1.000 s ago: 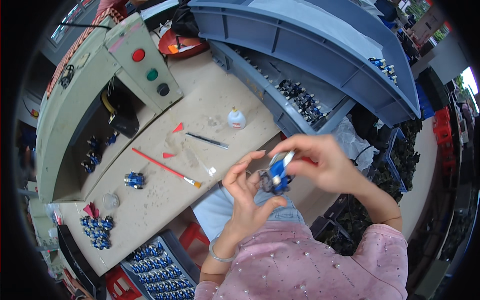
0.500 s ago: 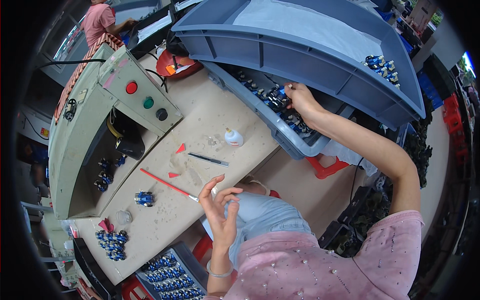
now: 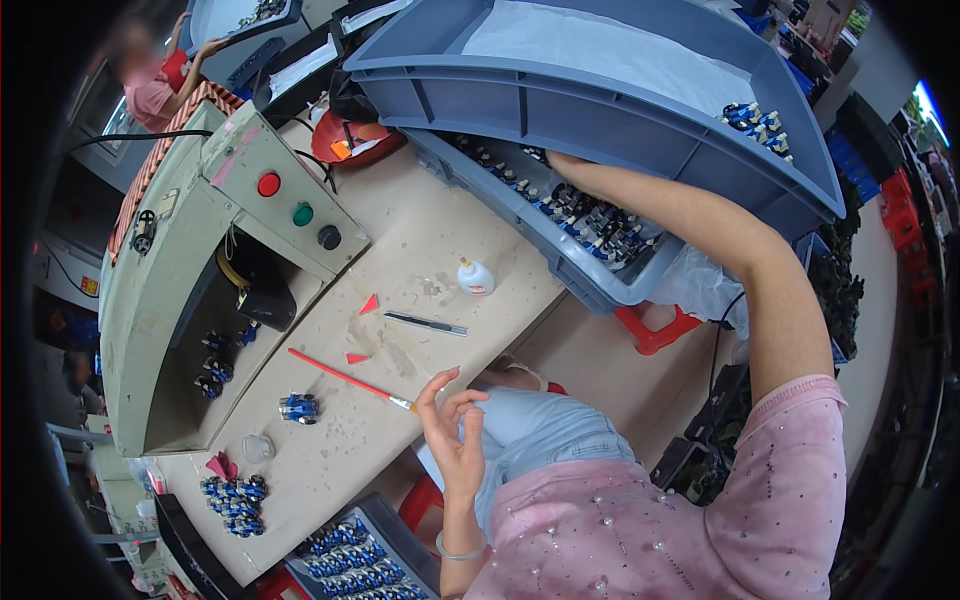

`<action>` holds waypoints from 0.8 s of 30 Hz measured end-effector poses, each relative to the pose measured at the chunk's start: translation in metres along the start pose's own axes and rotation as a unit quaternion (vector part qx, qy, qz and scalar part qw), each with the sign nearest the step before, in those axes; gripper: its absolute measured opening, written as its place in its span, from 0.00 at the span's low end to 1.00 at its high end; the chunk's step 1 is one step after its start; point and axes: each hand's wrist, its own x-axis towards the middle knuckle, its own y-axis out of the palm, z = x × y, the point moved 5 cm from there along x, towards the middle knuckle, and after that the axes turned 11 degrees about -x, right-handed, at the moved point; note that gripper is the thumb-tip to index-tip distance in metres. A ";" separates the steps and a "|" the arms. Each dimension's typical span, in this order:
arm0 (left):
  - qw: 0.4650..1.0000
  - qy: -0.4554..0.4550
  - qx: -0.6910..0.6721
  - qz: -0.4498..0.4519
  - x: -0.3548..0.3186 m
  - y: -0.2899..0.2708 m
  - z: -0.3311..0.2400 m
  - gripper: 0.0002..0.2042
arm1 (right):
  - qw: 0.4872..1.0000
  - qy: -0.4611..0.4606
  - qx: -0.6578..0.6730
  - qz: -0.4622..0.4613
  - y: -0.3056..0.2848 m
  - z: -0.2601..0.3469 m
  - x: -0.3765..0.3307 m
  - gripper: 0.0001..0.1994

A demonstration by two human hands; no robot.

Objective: Assembling and applying finishing touches to small robot toy figures at a factory workbench.

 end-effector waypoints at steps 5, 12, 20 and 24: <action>1.000 -0.008 0.009 -0.016 0.001 -0.007 0.003 0.22 | 0.999 0.002 -0.022 0.038 -0.002 -0.010 -0.014 0.26; 1.000 -0.017 0.020 -0.005 0.009 -0.003 0.005 0.22 | 0.995 0.015 -0.051 0.084 -0.017 -0.030 -0.022 0.26; 0.999 -0.024 0.034 0.006 0.012 0.003 0.011 0.21 | 0.987 0.020 -0.083 0.139 -0.023 -0.025 -0.014 0.27; 0.999 -0.028 0.042 0.003 0.011 0.001 0.014 0.21 | 0.980 0.018 -0.097 0.172 -0.035 -0.042 -0.027 0.27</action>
